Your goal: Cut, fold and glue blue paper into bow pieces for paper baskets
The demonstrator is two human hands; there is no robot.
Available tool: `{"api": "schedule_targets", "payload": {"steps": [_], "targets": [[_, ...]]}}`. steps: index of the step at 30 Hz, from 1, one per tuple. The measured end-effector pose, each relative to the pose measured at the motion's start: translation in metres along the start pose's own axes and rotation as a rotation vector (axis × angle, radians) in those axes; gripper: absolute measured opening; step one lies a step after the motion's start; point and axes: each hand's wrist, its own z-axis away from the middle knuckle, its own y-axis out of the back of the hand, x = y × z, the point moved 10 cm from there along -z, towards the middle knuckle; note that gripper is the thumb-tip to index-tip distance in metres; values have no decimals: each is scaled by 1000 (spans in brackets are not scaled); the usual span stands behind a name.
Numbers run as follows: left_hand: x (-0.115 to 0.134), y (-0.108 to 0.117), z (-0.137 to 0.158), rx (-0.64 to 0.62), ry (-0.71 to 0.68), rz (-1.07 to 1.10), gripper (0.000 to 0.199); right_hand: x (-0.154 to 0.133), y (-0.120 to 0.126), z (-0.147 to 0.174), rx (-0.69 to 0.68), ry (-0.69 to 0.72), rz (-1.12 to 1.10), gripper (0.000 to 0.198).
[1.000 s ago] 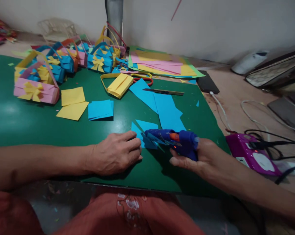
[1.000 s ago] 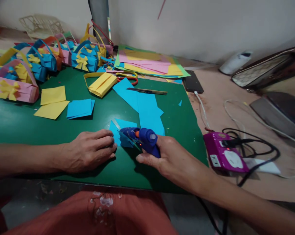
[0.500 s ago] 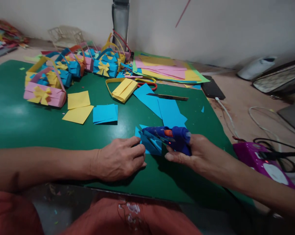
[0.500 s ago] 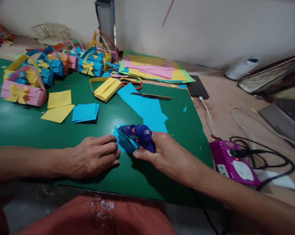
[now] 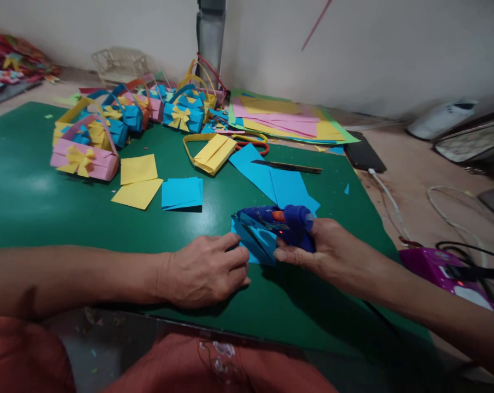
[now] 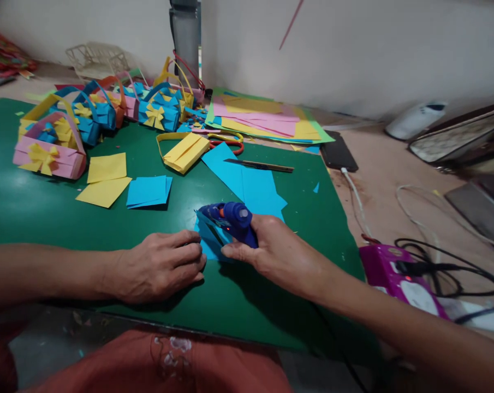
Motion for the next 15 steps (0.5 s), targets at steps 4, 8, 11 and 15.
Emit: {"api": "schedule_targets", "payload": {"steps": [4, 8, 11, 15], "targets": [[1, -2, 0, -18, -7, 7, 26, -10, 13, 0, 15, 30, -8, 33], [1, -3, 1, -20, 4, 16, 25, -34, 71, 25, 397, 233, 229, 32], [1, -3, 2, -3, 8, 10, 23, -35, 100, 48, 657, 252, 673, 43], [2, -2, 3, 29, 0, -15, 22, 19, 105, 43, 583, -83, 1070, 50]]}}
